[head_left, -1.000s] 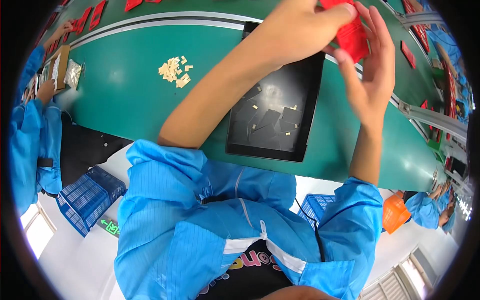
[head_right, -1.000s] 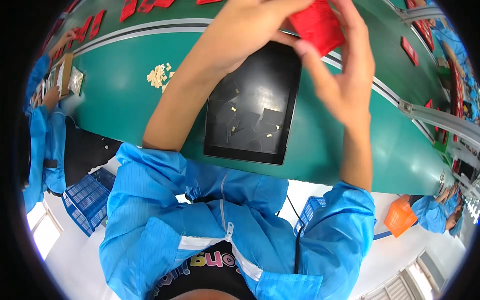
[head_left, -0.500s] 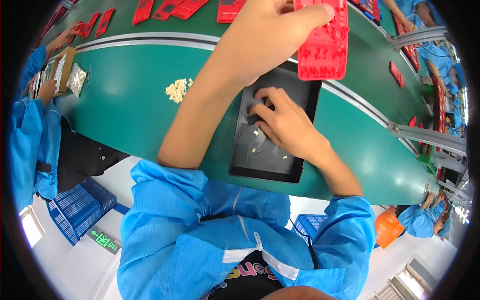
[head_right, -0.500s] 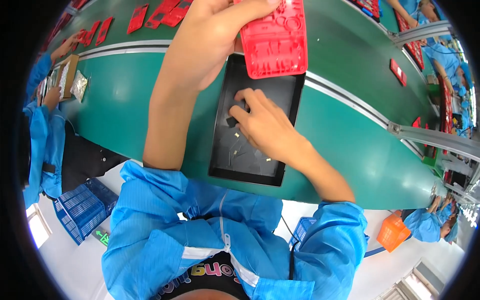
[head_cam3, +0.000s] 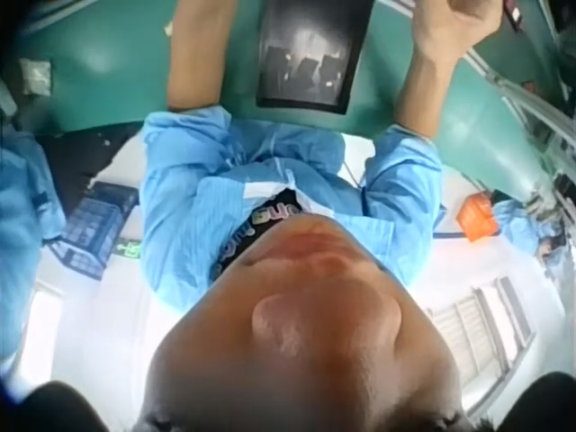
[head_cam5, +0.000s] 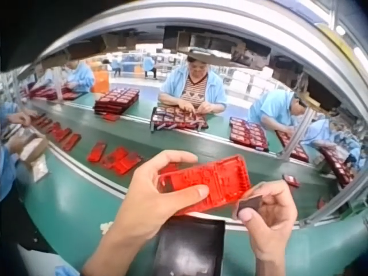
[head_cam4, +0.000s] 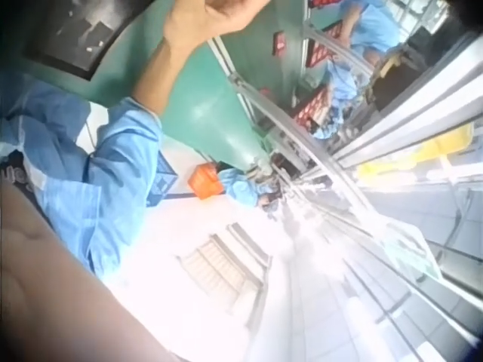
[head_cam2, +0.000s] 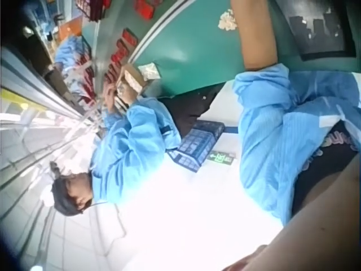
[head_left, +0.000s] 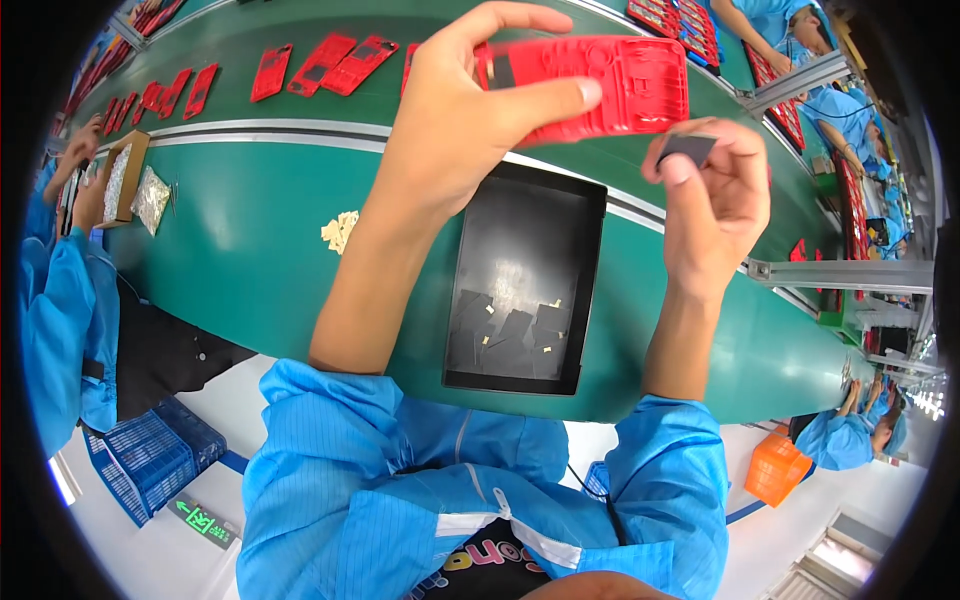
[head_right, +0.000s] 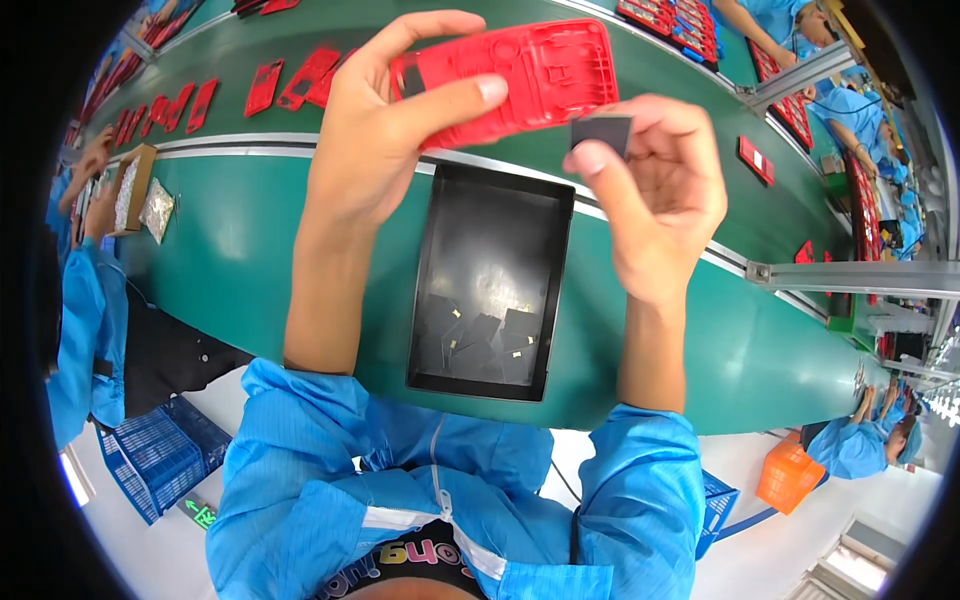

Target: The person assembles small electronic components into red plastic housings by hand, taking components from a component tray and placing them into the housings, then securing them with small fasteners.

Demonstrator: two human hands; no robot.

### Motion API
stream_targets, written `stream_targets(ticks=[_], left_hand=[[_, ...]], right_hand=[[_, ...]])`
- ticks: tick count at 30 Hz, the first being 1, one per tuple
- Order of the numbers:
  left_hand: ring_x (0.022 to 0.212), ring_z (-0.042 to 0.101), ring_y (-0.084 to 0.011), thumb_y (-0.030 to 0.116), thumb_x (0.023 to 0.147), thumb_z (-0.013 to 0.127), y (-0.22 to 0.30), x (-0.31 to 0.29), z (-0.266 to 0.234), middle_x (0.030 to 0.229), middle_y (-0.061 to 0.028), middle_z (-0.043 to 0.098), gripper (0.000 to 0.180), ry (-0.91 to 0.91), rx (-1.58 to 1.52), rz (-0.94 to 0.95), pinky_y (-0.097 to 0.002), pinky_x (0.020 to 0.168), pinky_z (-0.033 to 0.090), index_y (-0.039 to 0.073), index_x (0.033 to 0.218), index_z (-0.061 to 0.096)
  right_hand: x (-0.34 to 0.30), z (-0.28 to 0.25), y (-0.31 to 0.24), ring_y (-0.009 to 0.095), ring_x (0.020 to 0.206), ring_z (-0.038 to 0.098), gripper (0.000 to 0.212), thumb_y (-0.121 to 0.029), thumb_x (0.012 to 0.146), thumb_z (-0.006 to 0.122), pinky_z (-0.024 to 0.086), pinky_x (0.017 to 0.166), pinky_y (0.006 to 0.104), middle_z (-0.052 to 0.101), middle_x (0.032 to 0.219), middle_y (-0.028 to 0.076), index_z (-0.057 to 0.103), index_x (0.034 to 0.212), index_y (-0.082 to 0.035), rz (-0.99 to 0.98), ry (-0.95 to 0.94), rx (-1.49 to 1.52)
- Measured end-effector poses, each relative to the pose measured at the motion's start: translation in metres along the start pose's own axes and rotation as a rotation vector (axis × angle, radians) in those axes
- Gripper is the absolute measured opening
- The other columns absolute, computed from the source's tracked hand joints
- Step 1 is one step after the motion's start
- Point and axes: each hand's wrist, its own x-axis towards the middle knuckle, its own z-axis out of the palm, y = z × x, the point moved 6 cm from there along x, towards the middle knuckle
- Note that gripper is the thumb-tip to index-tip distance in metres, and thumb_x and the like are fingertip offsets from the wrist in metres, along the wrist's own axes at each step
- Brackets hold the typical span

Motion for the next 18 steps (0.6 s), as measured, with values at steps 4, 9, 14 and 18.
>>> stream_targets(ticks=[4,9,14,18], left_hand=[[0.093,0.074,-0.0194,-0.004,0.084,0.079,-0.014,-0.002,0.014,0.109,-0.02,0.074,0.057,-0.1,-0.012,-0.153,-0.0323,0.084,0.061,-0.01,0.134,0.051],[0.099,0.073,-0.0202,-0.001,0.091,0.072,-0.021,-0.002,0.014,0.114,-0.0207,0.073,0.052,-0.02,-0.05,-0.158,-0.0331,0.087,0.061,-0.012,0.136,0.049],[0.098,0.073,-0.0203,-0.002,0.094,0.067,-0.017,0.003,0.0,0.114,-0.0216,0.072,0.054,0.128,-0.225,-0.077,-0.0316,0.087,0.059,-0.013,0.141,0.043],[0.105,0.071,-0.0204,-0.008,0.098,0.06,0.005,0.003,0.016,0.123,-0.0214,0.069,0.051,0.257,-0.249,-0.163,-0.0325,0.094,0.058,-0.007,0.146,0.044]], right_hand=[[0.019,-0.002,0.002,0.019,0.091,0.064,0.045,0.005,0.097,0.062,0.052,0.082,0.0338,0.067,0.107,0.011,0.051,0.14,0.004,-0.073,0.145,0.009],[0.032,-0.001,-0.008,0.015,0.096,0.068,0.026,0.001,0.097,0.066,0.055,0.089,0.0321,0.07,0.104,0.009,0.065,0.123,0.006,-0.127,0.308,-0.099],[0.029,-0.006,-0.01,0.008,0.088,0.067,0.017,0.003,0.09,0.075,0.052,0.08,0.0216,0.075,0.097,0.008,0.073,0.107,0.002,-0.059,0.411,-0.161],[0.028,0.002,-0.01,0.014,0.077,0.07,0.017,0.005,0.089,0.074,0.055,0.065,0.0242,0.075,0.097,0.012,0.072,0.106,0.005,0.031,0.3,-0.068]])
